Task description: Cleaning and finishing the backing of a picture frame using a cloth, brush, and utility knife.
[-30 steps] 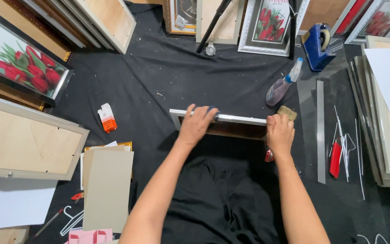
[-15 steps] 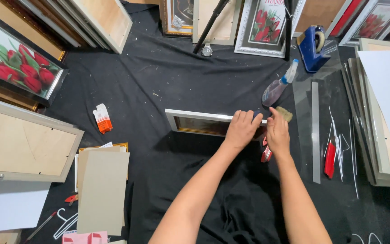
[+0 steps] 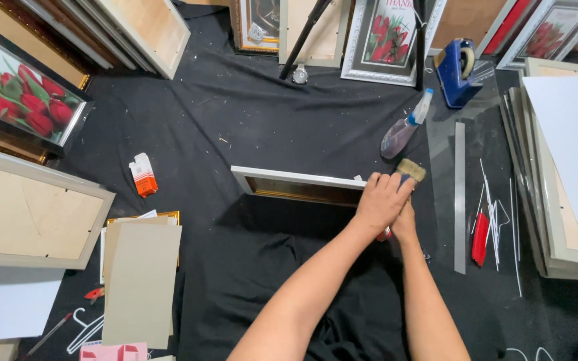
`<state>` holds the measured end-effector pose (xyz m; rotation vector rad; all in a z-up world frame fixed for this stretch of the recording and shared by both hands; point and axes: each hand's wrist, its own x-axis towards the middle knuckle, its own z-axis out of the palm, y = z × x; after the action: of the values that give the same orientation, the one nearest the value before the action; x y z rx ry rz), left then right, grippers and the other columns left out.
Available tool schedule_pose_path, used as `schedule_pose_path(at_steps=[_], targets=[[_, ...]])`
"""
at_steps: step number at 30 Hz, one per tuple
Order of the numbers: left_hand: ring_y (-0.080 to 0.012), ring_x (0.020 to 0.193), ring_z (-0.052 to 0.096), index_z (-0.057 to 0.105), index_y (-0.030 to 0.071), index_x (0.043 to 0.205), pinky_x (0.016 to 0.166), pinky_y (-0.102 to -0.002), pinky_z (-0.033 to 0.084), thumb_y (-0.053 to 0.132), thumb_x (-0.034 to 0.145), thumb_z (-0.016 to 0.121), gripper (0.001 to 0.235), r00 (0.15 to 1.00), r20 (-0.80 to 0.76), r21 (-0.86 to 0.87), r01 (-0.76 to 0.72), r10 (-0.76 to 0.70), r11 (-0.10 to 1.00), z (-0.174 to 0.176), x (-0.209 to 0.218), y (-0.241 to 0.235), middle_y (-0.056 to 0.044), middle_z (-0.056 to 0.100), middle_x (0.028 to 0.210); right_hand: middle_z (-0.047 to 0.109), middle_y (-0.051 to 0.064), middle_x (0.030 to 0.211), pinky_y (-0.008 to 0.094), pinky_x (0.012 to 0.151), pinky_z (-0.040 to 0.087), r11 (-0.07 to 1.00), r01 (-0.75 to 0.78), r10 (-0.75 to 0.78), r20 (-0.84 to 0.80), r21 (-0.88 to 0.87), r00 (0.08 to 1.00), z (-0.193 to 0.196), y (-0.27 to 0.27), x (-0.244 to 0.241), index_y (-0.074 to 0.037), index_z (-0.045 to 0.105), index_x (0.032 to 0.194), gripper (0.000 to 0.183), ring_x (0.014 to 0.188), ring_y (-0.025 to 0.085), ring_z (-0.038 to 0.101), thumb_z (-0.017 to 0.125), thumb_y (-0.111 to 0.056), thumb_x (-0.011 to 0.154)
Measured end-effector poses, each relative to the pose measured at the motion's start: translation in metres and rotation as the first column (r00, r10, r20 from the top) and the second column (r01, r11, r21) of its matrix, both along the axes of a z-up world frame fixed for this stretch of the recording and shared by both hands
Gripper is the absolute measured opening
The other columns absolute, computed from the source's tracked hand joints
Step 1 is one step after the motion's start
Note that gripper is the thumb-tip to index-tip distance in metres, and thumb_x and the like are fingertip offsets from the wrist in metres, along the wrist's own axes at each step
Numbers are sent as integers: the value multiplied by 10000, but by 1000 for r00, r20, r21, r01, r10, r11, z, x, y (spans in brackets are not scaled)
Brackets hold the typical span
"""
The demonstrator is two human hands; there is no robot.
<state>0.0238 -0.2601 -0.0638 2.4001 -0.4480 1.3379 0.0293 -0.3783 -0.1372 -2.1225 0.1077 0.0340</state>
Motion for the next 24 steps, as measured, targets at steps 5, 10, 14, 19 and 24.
schedule_pose_path(at_steps=[5,10,14,19,24], targets=[[-233,758,552,627,220,1051,986,-435,497,246,1042,503,126,1000,-6,100,-11,11,995,3,-6,35,-47,494,827,665,178,1275,566,1076,449,999,10,-12,-32,-44,999,-11,-8,-8,-193,568,1341,287,1246,415,589,555,-254,1062],[-187,755,562,619,228,1060,1071,-444,425,298,1047,504,135,999,-27,192,-40,46,981,-5,-6,78,-13,525,842,655,201,1329,587,1083,447,1000,-7,7,-8,-18,1000,5,4,-16,-162,548,1420,374,1287,430,566,524,-146,1047],[-219,741,555,619,220,1042,1063,-471,443,291,1037,495,143,998,-5,144,-55,56,988,-15,4,33,-36,494,813,620,223,1377,584,1100,428,999,-32,33,47,-26,998,4,7,-16,-136,507,1462,423,1313,440,536,490,-123,1039],[-229,763,568,624,209,1054,1048,-460,478,293,1025,499,153,1000,12,101,-14,13,995,-8,1,22,-58,516,853,638,223,1342,581,1082,439,999,-24,28,93,-40,995,14,5,-16,-116,532,1441,433,1291,442,554,502,-56,1014],[-163,791,587,607,273,1106,1053,-425,415,316,1006,542,127,991,-109,289,-41,75,956,3,-13,131,15,553,872,663,252,1274,612,1031,460,1000,13,-12,83,-18,997,23,11,-15,-98,571,1369,304,1249,482,570,554,-162,1072]])
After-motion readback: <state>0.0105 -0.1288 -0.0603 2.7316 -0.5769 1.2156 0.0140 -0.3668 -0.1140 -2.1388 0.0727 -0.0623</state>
